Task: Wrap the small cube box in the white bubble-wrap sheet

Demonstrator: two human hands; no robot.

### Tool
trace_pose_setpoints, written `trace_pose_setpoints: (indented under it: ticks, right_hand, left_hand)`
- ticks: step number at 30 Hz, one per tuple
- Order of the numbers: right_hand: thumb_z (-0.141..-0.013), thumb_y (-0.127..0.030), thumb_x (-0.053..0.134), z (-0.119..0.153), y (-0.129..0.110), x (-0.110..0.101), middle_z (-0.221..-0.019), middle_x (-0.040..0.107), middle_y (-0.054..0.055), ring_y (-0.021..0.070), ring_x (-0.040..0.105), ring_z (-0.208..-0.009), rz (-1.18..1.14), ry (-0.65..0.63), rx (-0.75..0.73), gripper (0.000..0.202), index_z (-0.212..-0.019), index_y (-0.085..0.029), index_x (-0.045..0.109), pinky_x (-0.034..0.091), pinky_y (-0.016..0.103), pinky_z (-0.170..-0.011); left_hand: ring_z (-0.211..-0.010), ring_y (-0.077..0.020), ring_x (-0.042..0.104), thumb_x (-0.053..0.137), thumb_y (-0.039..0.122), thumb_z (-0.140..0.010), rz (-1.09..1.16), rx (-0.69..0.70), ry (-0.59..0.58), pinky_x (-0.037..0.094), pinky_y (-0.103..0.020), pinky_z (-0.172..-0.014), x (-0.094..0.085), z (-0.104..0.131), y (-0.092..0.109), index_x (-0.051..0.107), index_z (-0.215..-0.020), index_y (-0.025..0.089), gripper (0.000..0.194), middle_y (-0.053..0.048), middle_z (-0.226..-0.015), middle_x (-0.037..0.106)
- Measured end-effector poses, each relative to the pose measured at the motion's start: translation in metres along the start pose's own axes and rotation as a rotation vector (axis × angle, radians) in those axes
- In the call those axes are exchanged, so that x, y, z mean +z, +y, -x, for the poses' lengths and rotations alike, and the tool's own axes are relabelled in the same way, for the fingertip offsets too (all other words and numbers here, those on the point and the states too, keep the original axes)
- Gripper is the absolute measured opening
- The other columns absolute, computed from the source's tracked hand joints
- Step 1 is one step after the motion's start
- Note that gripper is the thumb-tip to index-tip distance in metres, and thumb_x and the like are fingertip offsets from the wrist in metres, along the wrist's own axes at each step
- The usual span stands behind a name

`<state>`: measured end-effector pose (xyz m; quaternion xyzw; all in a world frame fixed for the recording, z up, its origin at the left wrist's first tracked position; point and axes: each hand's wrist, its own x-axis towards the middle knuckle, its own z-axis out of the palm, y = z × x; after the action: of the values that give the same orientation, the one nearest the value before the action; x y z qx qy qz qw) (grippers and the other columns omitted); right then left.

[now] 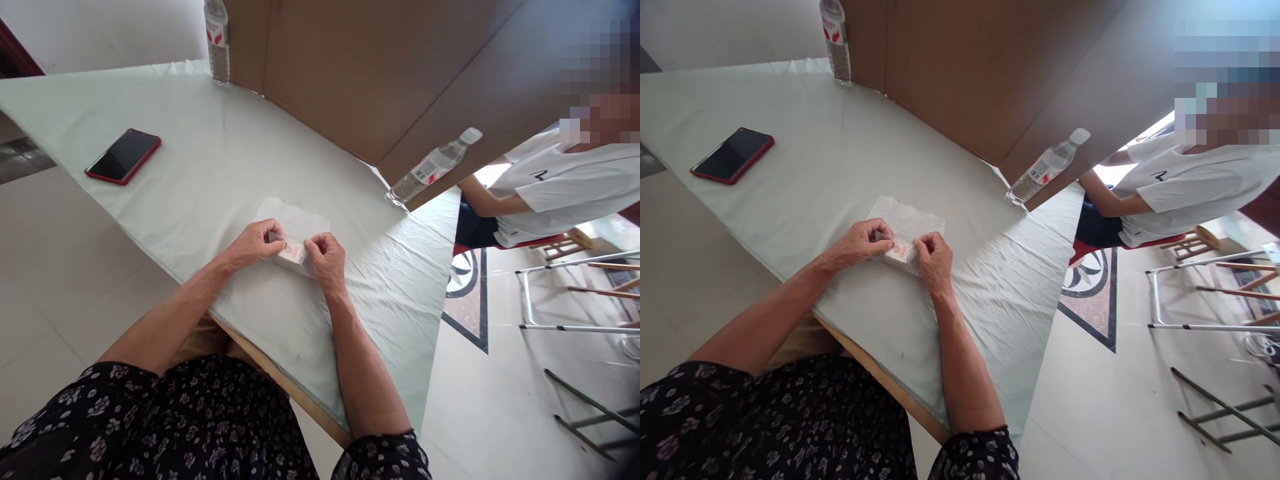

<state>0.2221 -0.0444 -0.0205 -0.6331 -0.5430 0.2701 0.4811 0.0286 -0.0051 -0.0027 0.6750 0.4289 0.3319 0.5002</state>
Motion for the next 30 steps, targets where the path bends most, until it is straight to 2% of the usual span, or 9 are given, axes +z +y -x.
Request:
trace_pose_setpoints:
  ticks: [4, 8, 11, 18, 20, 22, 24, 27, 30]
  right_hand:
    - [-0.084, -0.041, 0.058, 0.003, -0.008, -0.012, -0.081, 0.068, 0.001, 0.0170, 0.061, -0.078, 0.103, 0.085, -0.096, 0.018, -0.082, -0.023, 0.060, 0.049, 0.033, -0.081]
    - [-0.082, -0.043, 0.063, 0.007, -0.013, -0.014, -0.095, 0.074, 0.006, 0.0206, 0.067, -0.090, 0.104, -0.066, -0.113, 0.024, -0.094, -0.023, 0.065, 0.051, 0.035, -0.083]
    - [-0.081, -0.043, 0.062, 0.009, -0.011, -0.008, -0.092, 0.075, 0.005, 0.0210, 0.068, -0.087, 0.066, -0.158, -0.074, 0.025, -0.094, -0.022, 0.067, 0.052, 0.035, -0.083]
    - [-0.083, -0.040, 0.061, 0.009, -0.004, -0.002, -0.090, 0.076, 0.006, 0.0219, 0.069, -0.085, 0.076, -0.131, -0.086, 0.022, -0.093, -0.021, 0.069, 0.051, 0.036, -0.085]
    - [-0.085, -0.035, 0.060, 0.011, -0.006, -0.004, -0.096, 0.076, 0.008, 0.0239, 0.069, -0.093, 0.147, -0.052, -0.157, 0.019, -0.095, -0.022, 0.069, 0.050, 0.039, -0.090]
    - [-0.088, -0.031, 0.058, 0.014, -0.012, -0.006, -0.106, 0.076, 0.009, 0.0255, 0.067, -0.103, 0.268, 0.049, -0.279, 0.016, -0.096, -0.023, 0.070, 0.046, 0.042, -0.095]
    - [-0.092, -0.027, 0.056, 0.019, -0.019, -0.006, -0.109, 0.076, 0.008, 0.0250, 0.066, -0.107, 0.389, 0.096, -0.409, 0.015, -0.096, -0.025, 0.071, 0.044, 0.041, -0.096]
    - [-0.096, -0.023, 0.056, 0.027, -0.028, -0.002, -0.102, 0.077, 0.005, 0.0219, 0.067, -0.099, 0.507, 0.015, -0.566, 0.015, -0.098, -0.025, 0.071, 0.042, 0.038, -0.093]
    - [-0.095, -0.021, 0.058, 0.031, -0.031, 0.004, -0.105, 0.077, 0.005, 0.0214, 0.066, -0.099, 0.610, -0.113, -0.630, 0.014, -0.102, -0.023, 0.071, 0.040, 0.037, -0.090]
  left_hand:
    - [-0.060, -0.0097, 0.044, 0.065, 0.031, -0.072, 0.009, -0.002, -0.018, 0.035, -0.023, -0.055, 0.000, -0.002, -0.002, 0.060, -0.083, 0.018, 0.018, 0.004, -0.069, 0.055]
    - [-0.063, -0.0107, 0.047, 0.066, 0.033, -0.072, -0.015, -0.002, -0.007, 0.038, -0.023, -0.058, -0.001, -0.003, -0.005, 0.065, -0.096, 0.017, 0.029, 0.002, -0.075, 0.060]
    - [-0.062, -0.0108, 0.048, 0.065, 0.034, -0.072, -0.003, -0.019, -0.016, 0.039, -0.024, -0.058, -0.001, -0.002, -0.005, 0.067, -0.101, 0.016, 0.034, 0.002, -0.074, 0.060]
    - [-0.059, -0.0102, 0.046, 0.063, 0.033, -0.071, 0.006, -0.025, -0.032, 0.035, -0.023, -0.054, -0.001, -0.001, 0.000, 0.068, -0.087, 0.015, 0.025, 0.002, -0.069, 0.058]
    - [-0.058, -0.0102, 0.046, 0.062, 0.034, -0.071, 0.006, -0.028, -0.024, 0.034, -0.023, -0.053, -0.001, -0.001, 0.000, 0.067, -0.085, 0.015, 0.024, 0.002, -0.068, 0.058]
    - [-0.058, -0.0098, 0.044, 0.062, 0.034, -0.072, 0.012, -0.027, -0.019, 0.034, -0.023, -0.053, -0.001, -0.002, 0.000, 0.067, -0.083, 0.015, 0.022, 0.002, -0.067, 0.056]
    - [-0.058, -0.0096, 0.044, 0.061, 0.033, -0.072, 0.010, -0.015, -0.019, 0.034, -0.022, -0.053, 0.000, -0.002, 0.000, 0.067, -0.082, 0.015, 0.021, 0.003, -0.066, 0.056]
    - [-0.059, -0.0098, 0.044, 0.060, 0.033, -0.072, -0.022, 0.007, -0.016, 0.035, -0.022, -0.054, 0.000, -0.002, -0.001, 0.067, -0.082, 0.015, 0.021, 0.003, -0.065, 0.055]
    - [-0.061, -0.0105, 0.046, 0.060, 0.034, -0.072, -0.049, 0.019, -0.010, 0.036, -0.022, -0.055, 0.000, -0.003, -0.002, 0.067, -0.082, 0.015, 0.022, 0.002, -0.067, 0.056]
